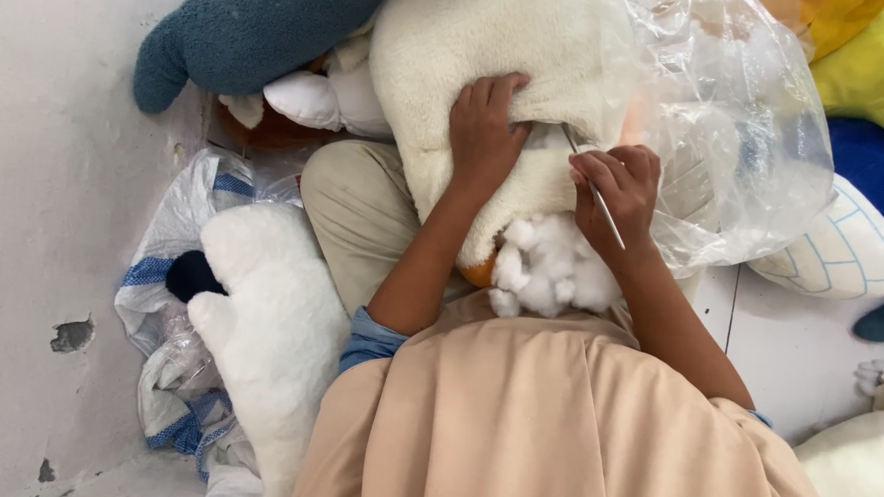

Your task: The person is stuffing a white plush toy with white fiberfill, using a metal rod to push the material deep into the toy's body.

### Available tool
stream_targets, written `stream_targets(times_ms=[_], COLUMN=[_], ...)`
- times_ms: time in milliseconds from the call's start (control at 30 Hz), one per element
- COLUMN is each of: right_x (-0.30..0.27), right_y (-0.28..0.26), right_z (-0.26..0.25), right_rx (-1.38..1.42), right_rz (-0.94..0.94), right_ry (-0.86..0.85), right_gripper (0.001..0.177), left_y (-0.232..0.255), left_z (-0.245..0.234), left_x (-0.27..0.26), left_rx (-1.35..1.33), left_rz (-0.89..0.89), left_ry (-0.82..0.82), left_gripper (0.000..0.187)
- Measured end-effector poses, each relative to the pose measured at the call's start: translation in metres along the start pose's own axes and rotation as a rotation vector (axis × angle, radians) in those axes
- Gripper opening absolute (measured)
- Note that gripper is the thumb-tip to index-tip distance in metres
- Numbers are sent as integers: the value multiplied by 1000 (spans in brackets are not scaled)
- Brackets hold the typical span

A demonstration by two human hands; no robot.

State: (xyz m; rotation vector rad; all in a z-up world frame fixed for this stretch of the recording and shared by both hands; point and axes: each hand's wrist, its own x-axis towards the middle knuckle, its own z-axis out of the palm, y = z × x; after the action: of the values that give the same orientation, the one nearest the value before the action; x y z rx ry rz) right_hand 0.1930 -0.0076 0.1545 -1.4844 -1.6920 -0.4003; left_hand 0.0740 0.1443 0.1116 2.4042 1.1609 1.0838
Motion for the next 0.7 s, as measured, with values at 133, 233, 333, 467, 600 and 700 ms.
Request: stream_targets(times_ms=[133, 233, 333, 467, 600, 700], right_x=[-10, -8, -4, -8, -11, -13], right_y=[15, 11, 5, 3, 1, 3], right_z=[13, 3, -8, -3, -3, -2], right_rx=[-19, 41, 77, 76, 71, 34], right_rz=[59, 97, 72, 35, 40, 35], right_ry=[-27, 0, 61, 20, -36, -42], right_gripper=[10, 13, 8, 6, 12, 10], left_y=[0, -1, -1, -2, -2, 3], left_z=[-1, 1, 3, 2, -13, -25], left_x=[0, -1, -1, -2, -4, -7], left_rx=[12, 3, 17, 28, -79, -253], left_rz=[5, 18, 13, 19, 71, 75], left_ry=[5, 20, 12, 5, -86, -117], left_gripper=[58, 57, 60, 60, 59, 54])
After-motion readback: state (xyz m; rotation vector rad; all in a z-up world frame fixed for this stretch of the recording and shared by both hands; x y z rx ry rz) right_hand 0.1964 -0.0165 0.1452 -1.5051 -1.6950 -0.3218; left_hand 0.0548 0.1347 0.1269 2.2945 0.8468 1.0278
